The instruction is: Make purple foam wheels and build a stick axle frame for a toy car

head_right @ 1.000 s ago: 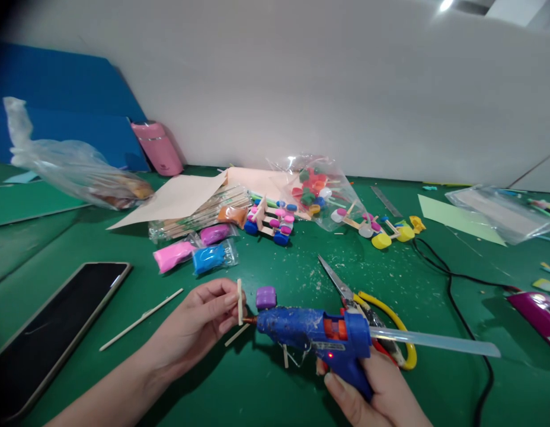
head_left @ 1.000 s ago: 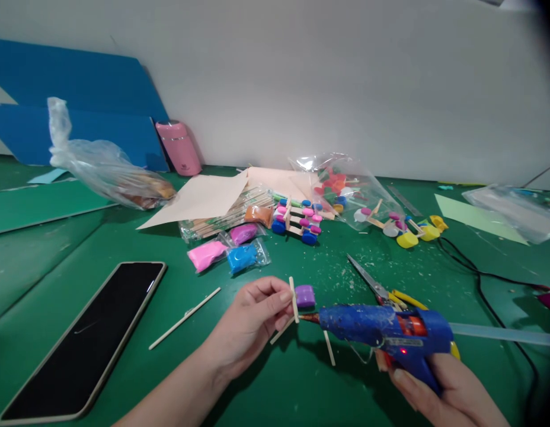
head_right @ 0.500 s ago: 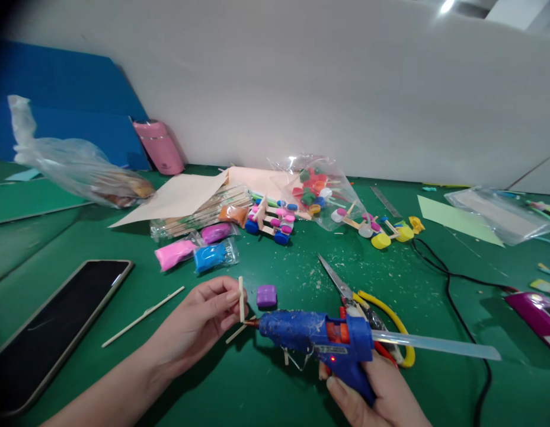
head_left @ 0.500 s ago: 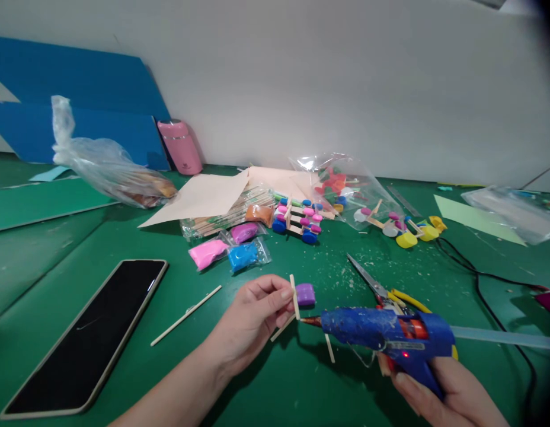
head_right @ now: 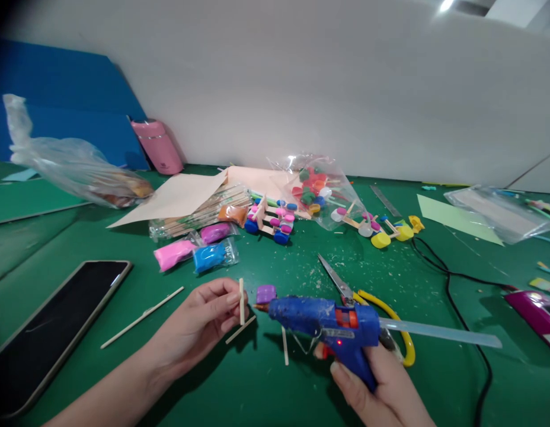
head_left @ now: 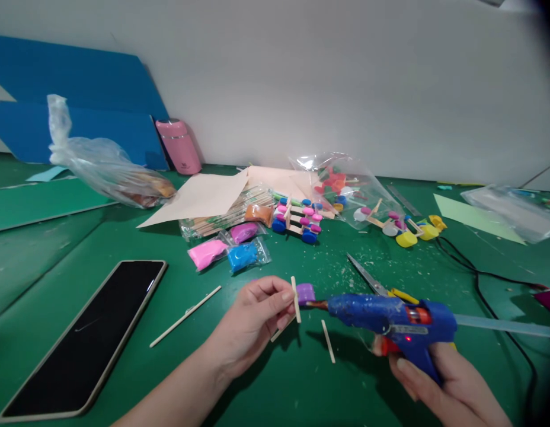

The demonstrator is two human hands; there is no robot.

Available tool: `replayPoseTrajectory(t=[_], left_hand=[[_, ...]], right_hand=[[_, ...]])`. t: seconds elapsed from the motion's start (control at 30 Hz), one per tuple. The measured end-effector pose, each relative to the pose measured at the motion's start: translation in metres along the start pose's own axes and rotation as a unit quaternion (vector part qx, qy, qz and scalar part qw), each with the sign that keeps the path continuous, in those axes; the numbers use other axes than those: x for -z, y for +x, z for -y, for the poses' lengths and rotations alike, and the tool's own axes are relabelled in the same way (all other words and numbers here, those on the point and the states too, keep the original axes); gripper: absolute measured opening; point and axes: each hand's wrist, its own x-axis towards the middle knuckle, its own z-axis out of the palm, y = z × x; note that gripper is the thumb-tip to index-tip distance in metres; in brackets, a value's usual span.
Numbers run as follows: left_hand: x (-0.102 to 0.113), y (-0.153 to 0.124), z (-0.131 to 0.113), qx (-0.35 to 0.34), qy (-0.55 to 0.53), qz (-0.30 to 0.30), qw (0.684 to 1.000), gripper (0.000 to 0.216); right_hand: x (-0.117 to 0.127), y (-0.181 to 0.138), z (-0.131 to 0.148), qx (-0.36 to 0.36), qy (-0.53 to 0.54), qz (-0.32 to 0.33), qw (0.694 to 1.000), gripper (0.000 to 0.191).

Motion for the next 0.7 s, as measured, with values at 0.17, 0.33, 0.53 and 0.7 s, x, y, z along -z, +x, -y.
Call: replayPoseTrajectory(t=[0.17, 0.33, 0.53, 0.7], left_hand=[[-0.001, 0.001, -0.001, -0.009, 0.019, -0.011, 1.0, 0.012], [-0.003, 0.001, -0.001, -0.015, 0.038, -0.031, 0.999, 0.011], [-0.004, 0.001, -0.001, -0.006, 0.041, -0.033, 0.999, 0.013], [-0.004, 0.0, -0.001, 0.0, 0.054, -0.036, 0.998, 0.014]], right_hand=[[0.028, 0.036, -0.01, -0.035, -0.014, -0.102, 0.994, 0.026], [0.053, 0.077, -0.043, -0.081, -0.21, -0.144, 0.964, 0.039], [0.051, 0.085, -0.062, -0.097, -0.271, -0.184, 0.94, 0.051], [0.016, 0.058, -0.012, 0.024, -0.246, -0.208, 0.946, 0.033]])
